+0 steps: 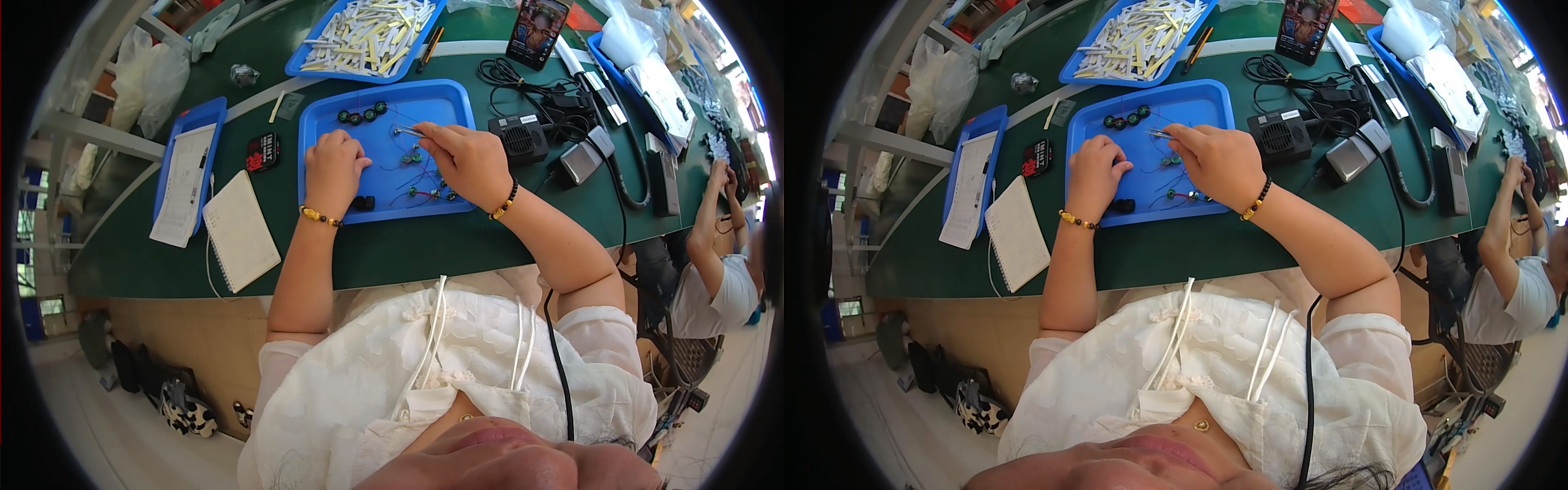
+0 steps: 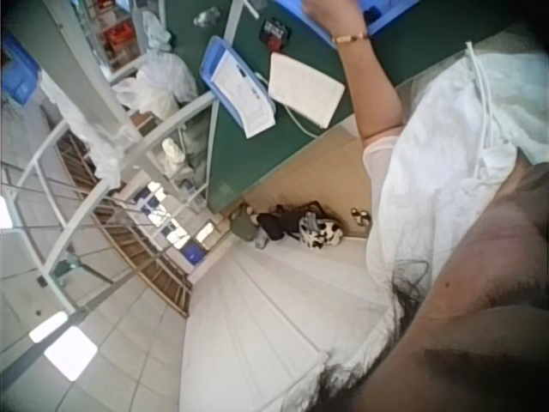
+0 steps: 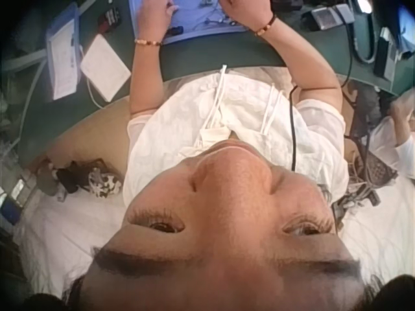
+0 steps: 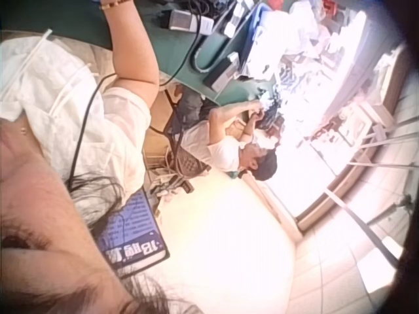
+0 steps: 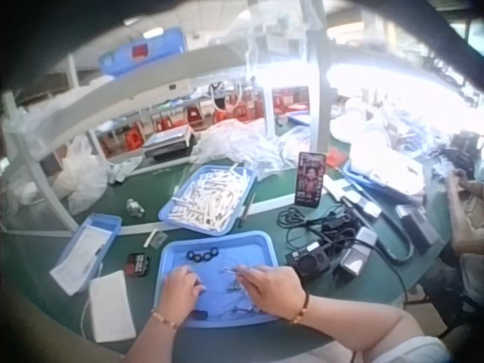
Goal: The person assembles small electronic components by placing them into round plastic housings and tucking their wires into place using a pointed metal tool.
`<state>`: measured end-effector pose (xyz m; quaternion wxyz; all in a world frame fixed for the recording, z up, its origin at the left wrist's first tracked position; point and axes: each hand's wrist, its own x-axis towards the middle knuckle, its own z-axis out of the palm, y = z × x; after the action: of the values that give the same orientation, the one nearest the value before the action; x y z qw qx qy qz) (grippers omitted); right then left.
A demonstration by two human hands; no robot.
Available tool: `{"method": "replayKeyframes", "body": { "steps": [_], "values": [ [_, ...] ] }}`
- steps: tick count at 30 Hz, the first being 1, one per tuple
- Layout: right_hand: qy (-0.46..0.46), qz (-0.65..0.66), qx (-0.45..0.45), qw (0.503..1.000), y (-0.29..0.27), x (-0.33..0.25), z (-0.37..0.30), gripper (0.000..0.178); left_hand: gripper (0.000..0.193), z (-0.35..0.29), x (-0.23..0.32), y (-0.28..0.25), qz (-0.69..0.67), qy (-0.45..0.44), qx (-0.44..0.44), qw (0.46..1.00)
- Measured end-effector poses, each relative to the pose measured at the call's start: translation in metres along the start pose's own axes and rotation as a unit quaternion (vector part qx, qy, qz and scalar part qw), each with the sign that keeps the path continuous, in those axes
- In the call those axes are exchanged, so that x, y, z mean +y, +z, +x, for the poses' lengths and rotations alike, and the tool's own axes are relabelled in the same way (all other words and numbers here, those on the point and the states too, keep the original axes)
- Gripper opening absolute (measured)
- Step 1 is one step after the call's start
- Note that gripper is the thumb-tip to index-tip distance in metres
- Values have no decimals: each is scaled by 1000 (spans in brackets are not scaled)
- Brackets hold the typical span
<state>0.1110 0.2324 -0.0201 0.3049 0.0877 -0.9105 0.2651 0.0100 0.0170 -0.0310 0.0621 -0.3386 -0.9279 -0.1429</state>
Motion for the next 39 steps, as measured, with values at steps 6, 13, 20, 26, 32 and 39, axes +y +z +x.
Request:
{"method": "replayKeyframes", "body": {
  "steps": [6, 13, 20, 26, 32, 39],
  "values": [
    [3, -1, -4, 1000, -1, -1, 0, 18, 16, -1, -2, -6, 69, -36, 82, 994],
    [5, 1, 7, 1000, 0, 2, 0, 18, 18, -3, 16, -34, -298, 186, -182, 919],
    [3, 2, 7, 1000, -2, 0, 1, 18, 15, -4, 1, -33, -301, 150, -272, 901],
    [13, 3, -10, 1000, -3, -3, 1, 19, 20, -2, -12, -33, -287, 135, -280, 906],
    [6, 6, 0, 1000, -2, -4, 2, 18, 20, 0, -12, -30, -233, 106, -160, 953],
    [11, 18, -1, 1000, -3, -4, 2, 17, 19, 1, -17, -33, -170, 92, -95, 976]
  ]
}}
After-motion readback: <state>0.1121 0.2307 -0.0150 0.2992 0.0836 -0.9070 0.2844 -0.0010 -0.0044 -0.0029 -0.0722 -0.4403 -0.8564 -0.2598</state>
